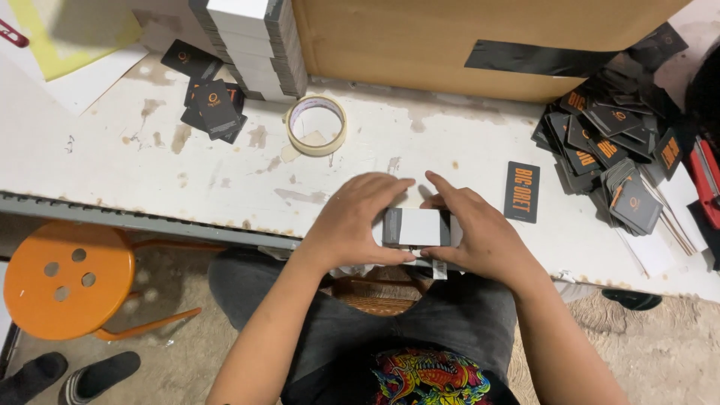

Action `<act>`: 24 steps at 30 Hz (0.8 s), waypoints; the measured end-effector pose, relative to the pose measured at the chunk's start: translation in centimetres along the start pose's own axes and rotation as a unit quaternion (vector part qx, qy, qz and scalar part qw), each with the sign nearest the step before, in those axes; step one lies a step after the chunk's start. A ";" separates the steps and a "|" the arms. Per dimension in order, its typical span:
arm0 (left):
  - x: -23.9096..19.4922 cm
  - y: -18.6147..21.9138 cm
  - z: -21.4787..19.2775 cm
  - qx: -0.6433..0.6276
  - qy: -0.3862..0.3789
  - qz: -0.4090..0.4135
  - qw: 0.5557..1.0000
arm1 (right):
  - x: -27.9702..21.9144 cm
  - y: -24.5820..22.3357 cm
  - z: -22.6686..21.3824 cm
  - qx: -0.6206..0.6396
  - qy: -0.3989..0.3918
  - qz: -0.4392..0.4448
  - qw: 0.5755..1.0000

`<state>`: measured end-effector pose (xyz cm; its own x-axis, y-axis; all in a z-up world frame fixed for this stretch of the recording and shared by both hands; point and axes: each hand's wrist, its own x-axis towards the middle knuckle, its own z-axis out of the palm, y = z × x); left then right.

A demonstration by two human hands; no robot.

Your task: Picking up small printed cards from a workbench and a box and aligning them into neat stacks for packaging.

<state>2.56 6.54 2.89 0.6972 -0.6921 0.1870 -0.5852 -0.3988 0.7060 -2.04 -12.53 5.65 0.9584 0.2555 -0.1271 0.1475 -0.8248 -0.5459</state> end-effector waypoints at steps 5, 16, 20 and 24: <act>-0.1 -3.1 -2.5 0.158 0.121 -0.048 0.979 | 1.3 -1.0 0.2 -0.009 -0.019 -0.050 0.999; -5.3 -6.9 -1.4 0.180 0.230 -0.106 0.950 | 10.4 -0.1 -0.5 -0.039 0.059 -0.026 0.997; -5.7 -7.0 -1.2 0.165 0.265 -0.109 0.944 | 15.2 -2.9 -0.3 -0.078 0.036 -0.122 0.989; -5.7 -7.2 -1.1 0.170 0.263 -0.111 0.943 | 18.5 -2.8 1.6 -0.166 0.041 -0.156 0.973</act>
<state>3.30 14.01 -2.50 0.8748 -0.2098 0.4367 -0.4371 -0.7304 0.5248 14.91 -4.67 3.54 0.8690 0.4892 0.0748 0.4913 -0.8348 -0.2483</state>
